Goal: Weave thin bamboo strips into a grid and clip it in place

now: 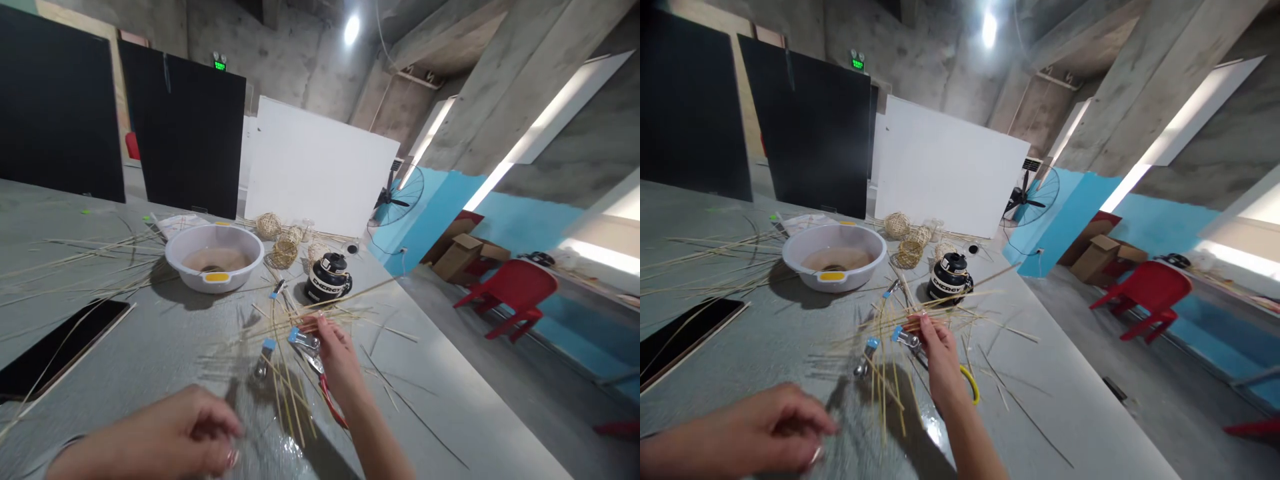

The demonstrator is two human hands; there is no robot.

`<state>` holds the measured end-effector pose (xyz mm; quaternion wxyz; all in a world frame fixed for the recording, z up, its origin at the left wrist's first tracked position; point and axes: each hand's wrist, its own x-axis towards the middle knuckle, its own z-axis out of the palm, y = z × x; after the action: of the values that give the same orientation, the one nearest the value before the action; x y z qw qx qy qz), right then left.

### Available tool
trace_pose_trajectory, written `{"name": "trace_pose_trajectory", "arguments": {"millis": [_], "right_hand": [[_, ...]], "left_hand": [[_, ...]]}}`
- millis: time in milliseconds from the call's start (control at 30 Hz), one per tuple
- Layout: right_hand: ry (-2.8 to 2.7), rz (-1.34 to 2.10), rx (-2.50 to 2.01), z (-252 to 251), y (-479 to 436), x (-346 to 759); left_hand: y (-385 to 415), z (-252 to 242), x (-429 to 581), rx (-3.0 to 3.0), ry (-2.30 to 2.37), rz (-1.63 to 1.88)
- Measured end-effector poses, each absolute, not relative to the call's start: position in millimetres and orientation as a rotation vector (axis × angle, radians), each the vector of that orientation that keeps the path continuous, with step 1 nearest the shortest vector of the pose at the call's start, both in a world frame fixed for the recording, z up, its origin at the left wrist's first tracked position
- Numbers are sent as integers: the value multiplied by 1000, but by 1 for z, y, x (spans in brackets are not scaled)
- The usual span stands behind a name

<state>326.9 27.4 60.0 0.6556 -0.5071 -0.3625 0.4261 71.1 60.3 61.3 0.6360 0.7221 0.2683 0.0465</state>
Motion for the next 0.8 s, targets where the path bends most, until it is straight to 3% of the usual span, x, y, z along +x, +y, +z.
{"name": "trace_pose_trajectory", "arguments": {"millis": [67, 233, 433, 800], "right_hand": [[-952, 1013, -1166, 66, 28, 334], [-1211, 1191, -1159, 85, 35, 333], [-1430, 1265, -1192, 91, 40, 321], [-1819, 1120, -1483, 88, 41, 341]], "left_hand": [[64, 83, 59, 1835, 687, 136], [101, 121, 85, 2067, 805, 591], [124, 97, 126, 1756, 376, 106], [134, 69, 122, 1585, 526, 117]]}}
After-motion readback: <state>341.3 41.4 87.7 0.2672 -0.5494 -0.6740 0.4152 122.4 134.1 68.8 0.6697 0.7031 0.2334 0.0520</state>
